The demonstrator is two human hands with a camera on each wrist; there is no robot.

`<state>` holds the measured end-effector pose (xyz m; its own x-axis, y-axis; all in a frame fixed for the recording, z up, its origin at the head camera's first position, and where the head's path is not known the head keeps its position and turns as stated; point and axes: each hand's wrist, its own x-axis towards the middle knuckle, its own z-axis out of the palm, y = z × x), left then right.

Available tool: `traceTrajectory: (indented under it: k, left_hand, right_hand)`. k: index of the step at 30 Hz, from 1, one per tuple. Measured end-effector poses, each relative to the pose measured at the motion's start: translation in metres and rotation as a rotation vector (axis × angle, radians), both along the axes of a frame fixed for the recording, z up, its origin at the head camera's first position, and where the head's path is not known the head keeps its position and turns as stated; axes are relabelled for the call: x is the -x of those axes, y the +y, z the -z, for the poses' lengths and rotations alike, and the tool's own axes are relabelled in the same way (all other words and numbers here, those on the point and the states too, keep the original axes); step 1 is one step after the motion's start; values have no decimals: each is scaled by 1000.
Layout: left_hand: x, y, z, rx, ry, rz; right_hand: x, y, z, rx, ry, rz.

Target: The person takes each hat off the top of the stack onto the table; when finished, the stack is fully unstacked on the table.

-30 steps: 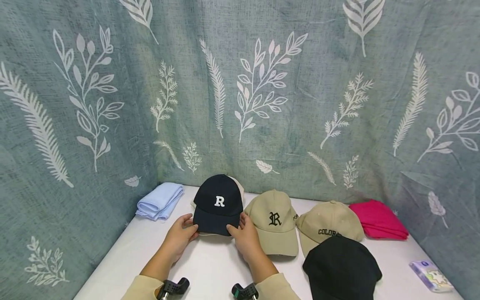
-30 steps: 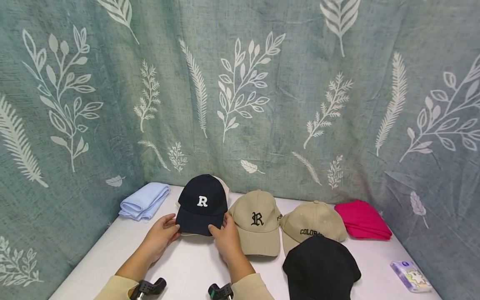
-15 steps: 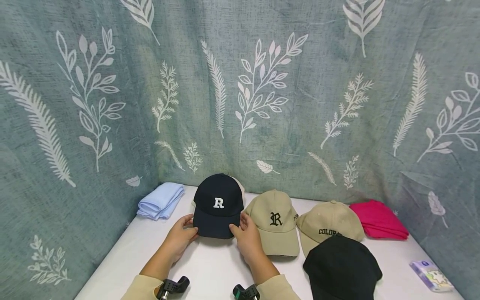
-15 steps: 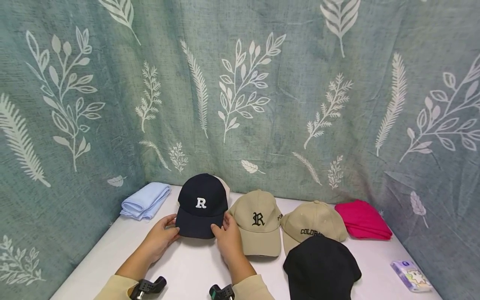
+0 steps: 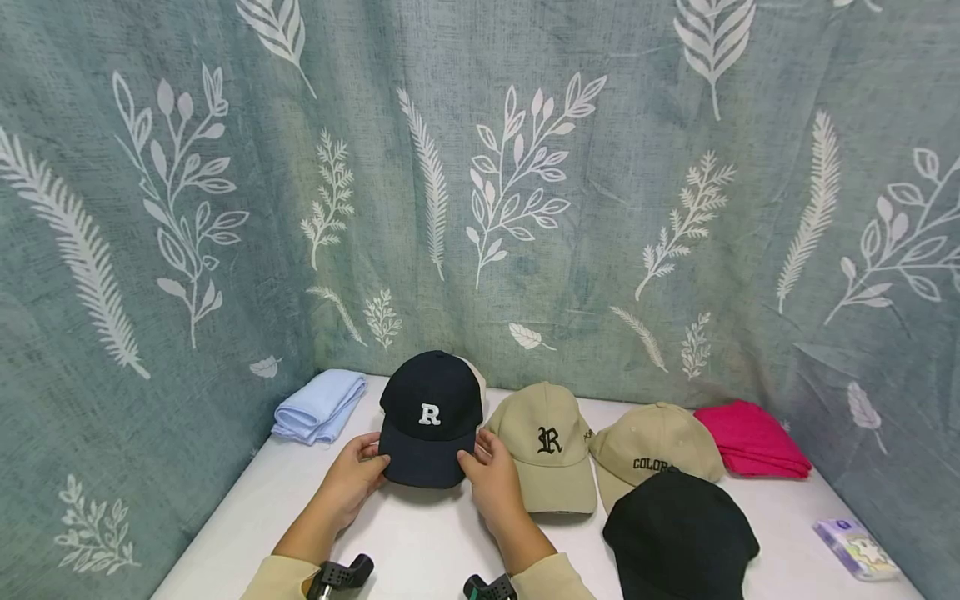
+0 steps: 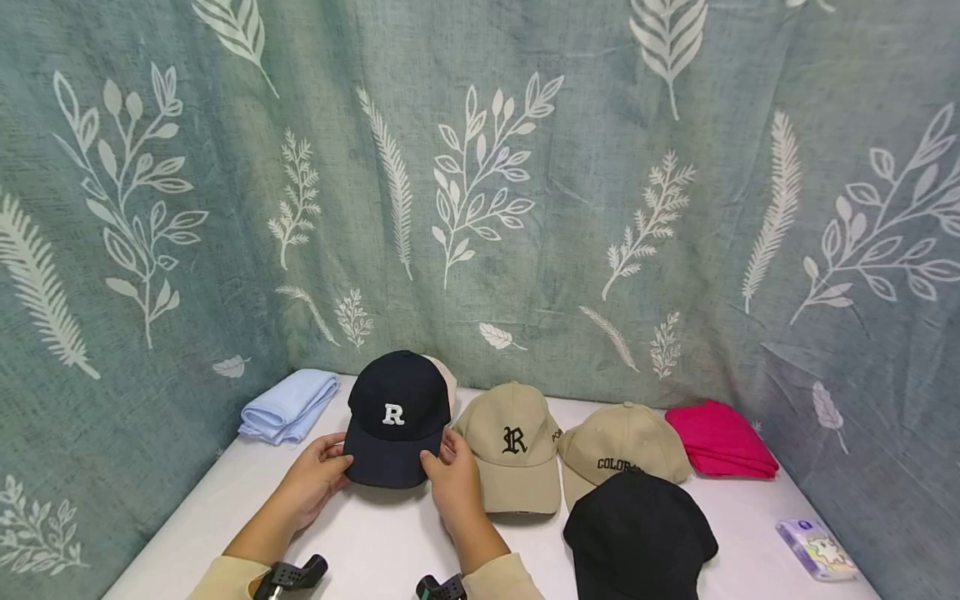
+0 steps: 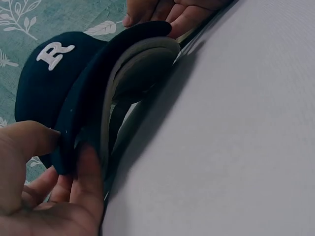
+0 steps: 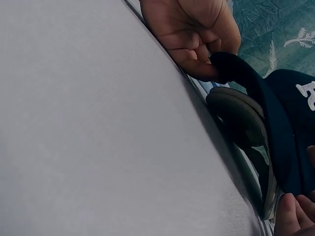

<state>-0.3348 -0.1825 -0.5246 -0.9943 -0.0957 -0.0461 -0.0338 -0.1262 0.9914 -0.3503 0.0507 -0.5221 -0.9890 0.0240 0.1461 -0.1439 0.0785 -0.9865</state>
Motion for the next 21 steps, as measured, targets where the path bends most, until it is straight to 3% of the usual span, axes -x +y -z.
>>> traceTrajectory:
  k: [5,11,21]
  left_hand:
    - [2,-2,1,-3,-6,-18]
    - [0,0,-2,2,1,4]
    - [-9,11,-14,81,39,-13]
  right_hand:
    - [-3,-2,-4,5,-1,50]
    - [-8,-4,-9,-26,1,114]
    - [-18,2,-21,-123,106,161]
